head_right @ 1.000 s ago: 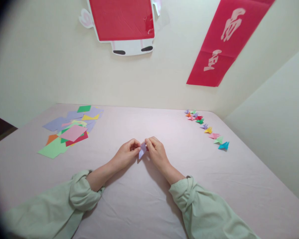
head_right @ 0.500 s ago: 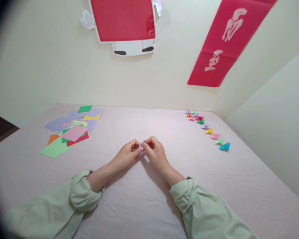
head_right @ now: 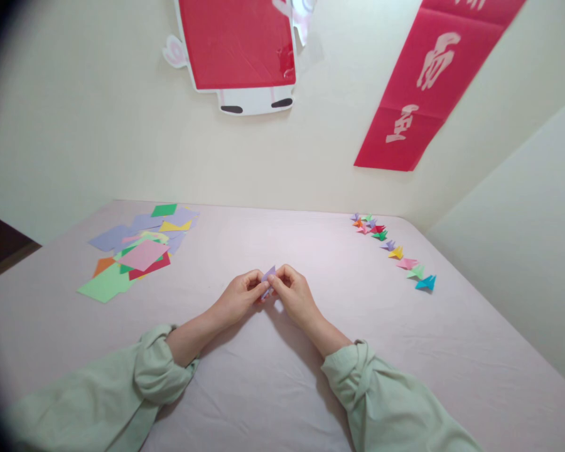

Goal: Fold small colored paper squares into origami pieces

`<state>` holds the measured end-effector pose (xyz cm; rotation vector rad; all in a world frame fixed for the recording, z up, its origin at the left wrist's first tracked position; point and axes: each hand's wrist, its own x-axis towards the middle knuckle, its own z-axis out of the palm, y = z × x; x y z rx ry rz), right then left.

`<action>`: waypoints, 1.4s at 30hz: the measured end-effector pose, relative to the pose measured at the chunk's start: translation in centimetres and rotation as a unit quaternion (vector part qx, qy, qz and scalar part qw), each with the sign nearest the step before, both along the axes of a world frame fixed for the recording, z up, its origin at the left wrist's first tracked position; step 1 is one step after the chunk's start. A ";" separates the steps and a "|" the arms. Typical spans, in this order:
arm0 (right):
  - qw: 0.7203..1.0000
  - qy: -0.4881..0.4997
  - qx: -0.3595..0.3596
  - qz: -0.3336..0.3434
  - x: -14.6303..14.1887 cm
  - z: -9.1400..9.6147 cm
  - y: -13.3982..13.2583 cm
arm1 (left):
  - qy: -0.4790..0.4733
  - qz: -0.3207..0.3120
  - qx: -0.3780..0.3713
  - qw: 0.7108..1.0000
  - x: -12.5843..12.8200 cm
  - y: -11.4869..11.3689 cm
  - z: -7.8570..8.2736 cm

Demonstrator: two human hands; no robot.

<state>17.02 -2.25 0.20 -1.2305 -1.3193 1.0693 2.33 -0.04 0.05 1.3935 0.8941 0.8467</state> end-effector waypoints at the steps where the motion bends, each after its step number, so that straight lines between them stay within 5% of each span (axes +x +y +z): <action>1: 1.000 -0.007 -0.001 -0.004 0.0 -0.1 0.0 | 0.000 -0.001 0.002 1.000 0.0 0.0 -0.1; 9: 0.999 -0.003 0.012 -0.049 0.5 -0.2 0.1 | 0.009 -0.047 -0.040 0.998 0.0 -0.2 -0.2; 17: 1.000 -0.024 0.009 -0.007 0.1 0.2 -0.2 | 0.031 -0.032 -0.038 0.998 0.0 -0.2 -0.2; 29: 0.997 0.007 -0.022 -0.071 0.4 -0.9 0.3 | 0.016 -0.111 -0.066 0.991 -0.1 -0.4 0.2; 42: 0.997 -0.041 0.033 -0.064 0.7 0.1 0.1 | -0.012 -0.078 -0.052 0.996 0.1 -0.5 0.3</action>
